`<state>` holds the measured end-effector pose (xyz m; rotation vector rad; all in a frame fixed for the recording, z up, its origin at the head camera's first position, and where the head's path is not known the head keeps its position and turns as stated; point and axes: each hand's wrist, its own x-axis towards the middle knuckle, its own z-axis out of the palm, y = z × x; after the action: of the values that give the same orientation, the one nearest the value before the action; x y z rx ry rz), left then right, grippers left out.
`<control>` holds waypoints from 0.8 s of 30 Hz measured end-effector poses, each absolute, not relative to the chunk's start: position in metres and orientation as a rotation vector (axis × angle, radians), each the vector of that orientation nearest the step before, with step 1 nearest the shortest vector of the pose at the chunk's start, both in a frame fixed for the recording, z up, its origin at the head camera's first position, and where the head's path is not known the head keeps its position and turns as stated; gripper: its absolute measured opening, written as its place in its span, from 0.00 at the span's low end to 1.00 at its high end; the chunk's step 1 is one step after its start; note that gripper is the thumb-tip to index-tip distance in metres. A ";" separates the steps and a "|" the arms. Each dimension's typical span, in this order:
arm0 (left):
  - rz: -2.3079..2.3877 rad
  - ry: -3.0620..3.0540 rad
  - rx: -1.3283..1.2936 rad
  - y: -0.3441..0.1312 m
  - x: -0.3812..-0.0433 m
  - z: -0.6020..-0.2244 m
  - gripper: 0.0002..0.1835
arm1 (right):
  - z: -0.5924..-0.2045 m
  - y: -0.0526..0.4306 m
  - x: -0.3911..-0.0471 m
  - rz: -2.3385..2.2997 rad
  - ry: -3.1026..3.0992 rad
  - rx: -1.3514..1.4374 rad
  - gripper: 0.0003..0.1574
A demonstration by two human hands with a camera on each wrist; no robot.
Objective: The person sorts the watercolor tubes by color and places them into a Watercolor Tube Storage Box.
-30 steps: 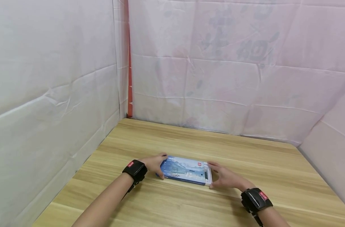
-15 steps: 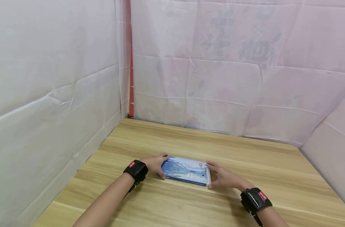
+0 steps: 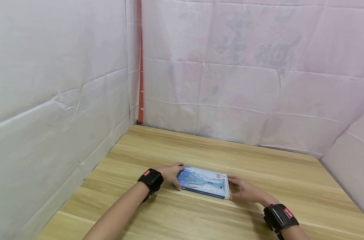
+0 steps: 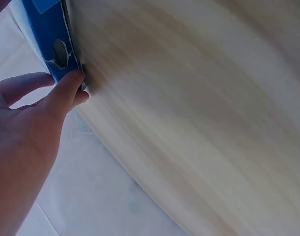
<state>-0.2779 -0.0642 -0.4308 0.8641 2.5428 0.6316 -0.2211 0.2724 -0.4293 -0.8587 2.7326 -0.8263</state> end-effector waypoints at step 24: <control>0.639 2.535 0.844 -0.057 -0.273 -0.423 0.52 | -0.431 0.273 -0.223 -0.799 2.729 -0.919 0.49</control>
<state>-0.2732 -0.0566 -0.4226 0.8441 2.5352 0.6395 -0.2231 0.2727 -0.4307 -0.9186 2.7291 -0.7986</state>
